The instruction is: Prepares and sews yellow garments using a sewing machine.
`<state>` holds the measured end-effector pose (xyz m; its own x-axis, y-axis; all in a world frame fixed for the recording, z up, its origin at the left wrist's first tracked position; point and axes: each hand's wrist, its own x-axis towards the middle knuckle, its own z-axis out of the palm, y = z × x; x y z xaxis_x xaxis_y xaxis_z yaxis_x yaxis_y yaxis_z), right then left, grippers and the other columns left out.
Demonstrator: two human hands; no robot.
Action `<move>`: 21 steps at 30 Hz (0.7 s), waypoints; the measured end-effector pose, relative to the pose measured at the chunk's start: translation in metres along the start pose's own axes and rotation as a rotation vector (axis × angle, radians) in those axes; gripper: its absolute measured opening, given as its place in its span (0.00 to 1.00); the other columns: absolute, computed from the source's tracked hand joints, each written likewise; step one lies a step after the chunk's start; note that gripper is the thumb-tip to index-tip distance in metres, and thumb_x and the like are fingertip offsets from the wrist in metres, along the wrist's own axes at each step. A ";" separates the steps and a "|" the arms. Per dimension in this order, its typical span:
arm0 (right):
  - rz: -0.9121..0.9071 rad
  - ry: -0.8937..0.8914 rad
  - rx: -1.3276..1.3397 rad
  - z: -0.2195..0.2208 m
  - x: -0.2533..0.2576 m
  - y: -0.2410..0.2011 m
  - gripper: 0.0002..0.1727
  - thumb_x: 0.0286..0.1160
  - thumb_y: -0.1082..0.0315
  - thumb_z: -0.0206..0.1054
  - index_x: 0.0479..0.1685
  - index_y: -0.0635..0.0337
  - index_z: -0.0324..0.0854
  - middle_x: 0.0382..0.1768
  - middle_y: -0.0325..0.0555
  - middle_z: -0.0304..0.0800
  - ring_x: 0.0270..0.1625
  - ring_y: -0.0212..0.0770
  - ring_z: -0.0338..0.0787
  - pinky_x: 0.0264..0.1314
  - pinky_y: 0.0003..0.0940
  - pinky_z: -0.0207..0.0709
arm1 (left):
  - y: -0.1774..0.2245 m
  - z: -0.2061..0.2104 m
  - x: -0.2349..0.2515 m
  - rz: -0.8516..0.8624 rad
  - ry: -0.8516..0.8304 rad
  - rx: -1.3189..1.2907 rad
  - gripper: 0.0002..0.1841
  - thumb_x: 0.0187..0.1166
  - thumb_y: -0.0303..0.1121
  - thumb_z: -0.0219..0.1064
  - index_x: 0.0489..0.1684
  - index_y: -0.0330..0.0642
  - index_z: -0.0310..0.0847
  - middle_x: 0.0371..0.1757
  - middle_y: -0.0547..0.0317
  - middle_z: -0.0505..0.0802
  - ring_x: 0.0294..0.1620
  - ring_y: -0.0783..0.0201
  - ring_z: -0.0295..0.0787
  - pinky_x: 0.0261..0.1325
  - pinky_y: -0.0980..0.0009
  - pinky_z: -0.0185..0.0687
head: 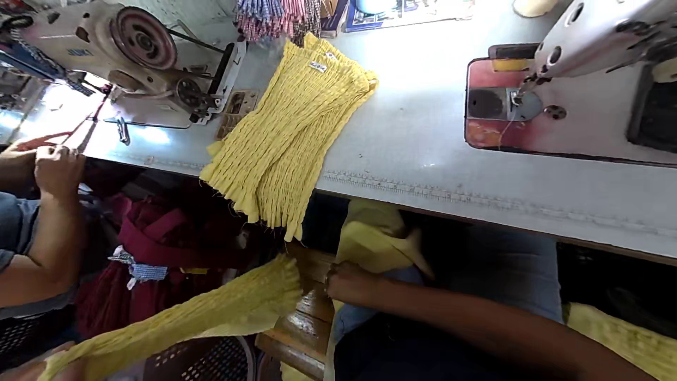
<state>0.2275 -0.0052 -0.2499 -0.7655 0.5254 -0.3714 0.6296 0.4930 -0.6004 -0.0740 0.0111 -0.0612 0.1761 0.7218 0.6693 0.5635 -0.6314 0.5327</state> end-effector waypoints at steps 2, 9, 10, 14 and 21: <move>0.076 0.134 0.182 -0.001 -0.003 0.010 0.13 0.83 0.80 0.55 0.54 0.78 0.84 0.54 0.73 0.89 0.62 0.71 0.88 0.65 0.66 0.77 | -0.007 -0.003 -0.002 0.015 -0.028 0.008 0.07 0.86 0.28 0.63 0.49 0.46 0.88 0.50 0.77 0.93 0.55 0.80 0.88 0.62 0.76 0.84; 0.325 0.373 0.899 -0.011 -0.020 0.039 0.13 0.79 0.72 0.62 0.56 0.70 0.85 0.39 0.55 0.86 0.37 0.42 0.80 0.44 0.40 0.75 | -0.011 0.010 -0.006 -0.031 -0.023 0.026 0.06 0.85 0.30 0.64 0.49 0.49 0.88 0.52 0.82 0.92 0.57 0.82 0.87 0.63 0.79 0.83; 0.331 0.409 0.973 -0.010 -0.022 0.040 0.13 0.82 0.70 0.61 0.55 0.69 0.84 0.37 0.51 0.83 0.34 0.38 0.77 0.40 0.36 0.72 | -0.010 0.011 -0.006 -0.039 -0.029 0.011 0.07 0.86 0.30 0.64 0.50 0.50 0.89 0.53 0.83 0.92 0.58 0.83 0.87 0.63 0.80 0.83; 0.321 0.535 1.126 -0.015 -0.036 0.037 0.14 0.85 0.65 0.64 0.58 0.65 0.84 0.36 0.41 0.82 0.29 0.26 0.73 0.34 0.23 0.69 | 0.002 0.026 -0.004 -0.073 -0.138 -0.044 0.08 0.87 0.37 0.64 0.54 0.57 0.89 0.53 0.87 0.91 0.57 0.86 0.85 0.61 0.84 0.81; 0.153 1.065 0.630 -0.031 -0.079 0.027 0.12 0.80 0.68 0.66 0.45 0.68 0.92 0.46 0.54 0.91 0.44 0.32 0.88 0.49 0.21 0.81 | 0.037 0.050 0.013 0.088 -0.440 -0.236 0.10 0.87 0.44 0.63 0.57 0.63 0.88 0.52 0.88 0.88 0.57 0.88 0.79 0.64 0.85 0.70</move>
<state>0.3088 -0.0121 -0.2147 -0.0170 0.9933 0.1140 0.3044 0.1138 -0.9457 -0.0107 0.0113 -0.0580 0.5666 0.6819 0.4625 0.3422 -0.7054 0.6208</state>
